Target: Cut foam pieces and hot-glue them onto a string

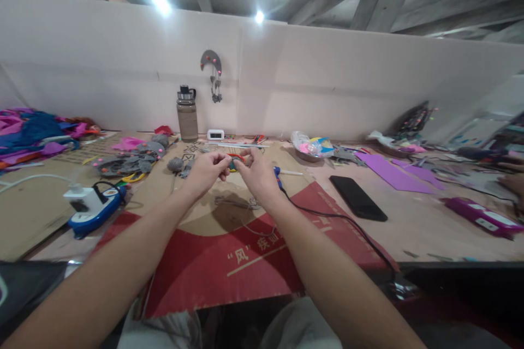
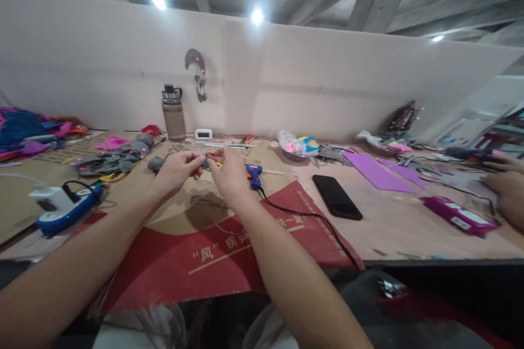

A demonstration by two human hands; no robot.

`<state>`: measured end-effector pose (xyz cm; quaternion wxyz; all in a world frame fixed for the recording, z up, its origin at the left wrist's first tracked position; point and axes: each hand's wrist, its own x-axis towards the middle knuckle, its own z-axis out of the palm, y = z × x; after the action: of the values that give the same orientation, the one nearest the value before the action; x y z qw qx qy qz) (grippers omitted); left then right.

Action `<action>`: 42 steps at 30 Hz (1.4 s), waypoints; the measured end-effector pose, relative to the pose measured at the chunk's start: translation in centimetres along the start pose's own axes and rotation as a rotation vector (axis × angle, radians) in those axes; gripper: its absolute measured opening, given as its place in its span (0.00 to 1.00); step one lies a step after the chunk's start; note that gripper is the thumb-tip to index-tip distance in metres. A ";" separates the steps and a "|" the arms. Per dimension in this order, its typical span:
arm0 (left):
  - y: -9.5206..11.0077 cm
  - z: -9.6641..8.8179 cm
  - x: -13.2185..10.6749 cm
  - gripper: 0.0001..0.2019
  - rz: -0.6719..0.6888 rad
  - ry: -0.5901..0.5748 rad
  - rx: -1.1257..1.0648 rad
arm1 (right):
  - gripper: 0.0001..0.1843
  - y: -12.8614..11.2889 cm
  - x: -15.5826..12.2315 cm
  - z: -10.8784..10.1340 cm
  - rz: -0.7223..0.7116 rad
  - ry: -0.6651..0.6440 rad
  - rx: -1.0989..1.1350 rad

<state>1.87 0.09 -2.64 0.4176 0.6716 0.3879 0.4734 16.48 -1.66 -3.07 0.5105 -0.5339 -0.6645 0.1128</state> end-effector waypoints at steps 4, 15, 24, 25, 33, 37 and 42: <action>0.2 -0.3 0.0 0.13 -0.076 -0.067 -0.129 | 0.09 0.5 0.3 0.2 -0.020 -0.057 0.033; 0.7 -0.5 0.0 0.10 -0.173 -0.087 -0.214 | 0.09 0.9 0.6 0.4 0.036 -0.096 0.085; -0.2 -1.1 0.6 0.10 -0.132 0.066 -0.209 | 0.15 1.4 0.5 1.1 0.054 -0.188 0.178; -0.3 -1.3 0.7 0.10 -0.127 0.102 -0.221 | 0.16 1.5 0.6 1.3 0.050 -0.201 0.183; -0.3 -2.7 1.2 0.10 -0.090 0.305 -0.246 | 0.16 1.3 0.2 -0.1 0.060 -0.594 0.082; -0.4 -2.9 1.3 0.12 -0.095 0.325 -0.264 | 0.17 1.8 -0.5 -1.8 -0.067 -0.754 0.093; -0.7 -3.0 1.4 0.11 -0.100 0.316 -0.278 | 0.21 4.8 -0.9 -4.4 0.077 -0.270 0.086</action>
<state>-0.73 2.19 -2.28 0.4630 0.5049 0.4126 0.6004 22.70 -2.22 -4.92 0.4342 -0.5165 -0.7007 0.2318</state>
